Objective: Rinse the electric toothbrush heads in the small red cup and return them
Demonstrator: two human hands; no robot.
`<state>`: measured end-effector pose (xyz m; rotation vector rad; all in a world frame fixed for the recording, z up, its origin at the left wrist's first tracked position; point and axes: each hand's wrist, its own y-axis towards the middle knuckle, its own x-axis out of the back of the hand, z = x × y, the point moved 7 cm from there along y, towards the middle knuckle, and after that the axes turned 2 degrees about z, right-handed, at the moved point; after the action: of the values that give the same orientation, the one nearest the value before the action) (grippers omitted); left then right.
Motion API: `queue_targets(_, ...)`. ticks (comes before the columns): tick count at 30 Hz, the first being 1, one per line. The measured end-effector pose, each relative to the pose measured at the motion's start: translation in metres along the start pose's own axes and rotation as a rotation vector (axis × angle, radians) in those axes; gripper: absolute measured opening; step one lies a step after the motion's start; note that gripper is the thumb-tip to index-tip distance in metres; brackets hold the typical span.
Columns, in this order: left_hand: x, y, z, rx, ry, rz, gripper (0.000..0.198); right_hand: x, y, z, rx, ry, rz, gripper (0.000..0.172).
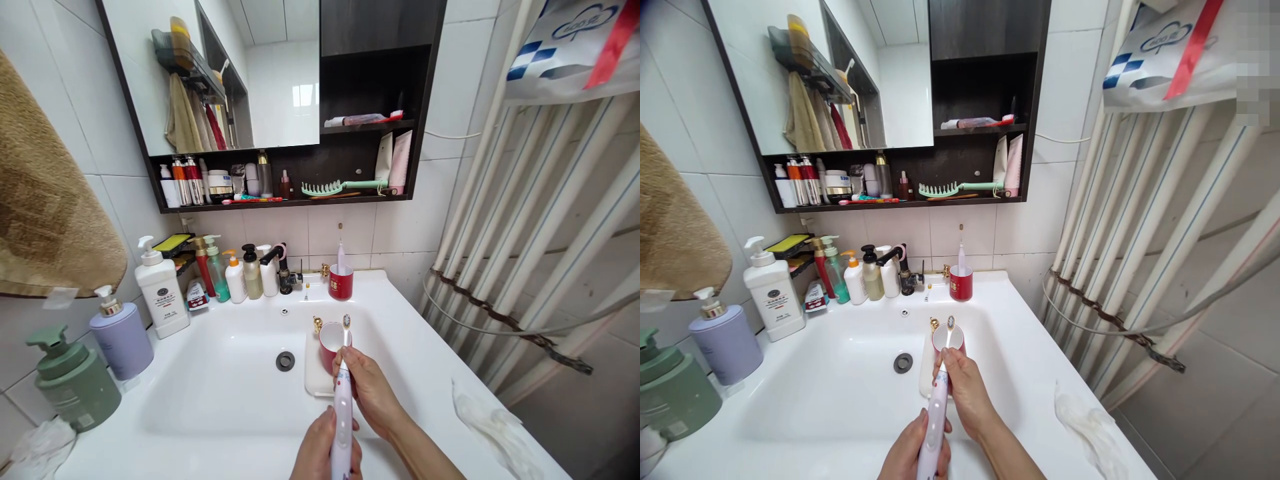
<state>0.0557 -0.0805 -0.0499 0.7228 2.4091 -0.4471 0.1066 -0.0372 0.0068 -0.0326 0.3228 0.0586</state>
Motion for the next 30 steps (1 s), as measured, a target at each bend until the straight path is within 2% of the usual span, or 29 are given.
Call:
queue_targets(7,-0.004,-0.003,-0.002,0.028,-0.017,0.024,0.042,-0.007,-0.001,-0.003,-0.038,0.115,0.084,0.03)
queue_targets(12,-0.002,-0.003,-0.002,0.05,-0.045,0.0,0.045,-0.007,0.0,-0.006,-0.033,0.104,0.046,0.031)
queue_targets(17,-0.004,-0.003,-0.002,0.086,-0.001,0.004,0.049,-0.018,0.001,-0.011,-0.073,0.385,0.13,0.028)
queue_targets(23,0.0,-0.001,0.0,0.075,-0.041,-0.062,0.051,-0.011,0.002,-0.016,-0.076,0.252,0.022,0.028)
queue_targets(27,-0.001,-0.003,0.003,0.091,-0.043,-0.032,0.049,-0.018,0.002,-0.019,-0.12,0.43,0.102,0.028)
queue_targets(30,-0.003,-0.006,0.001,0.074,-0.04,-0.013,0.05,-0.018,0.002,-0.017,-0.124,0.4,0.11,0.028)
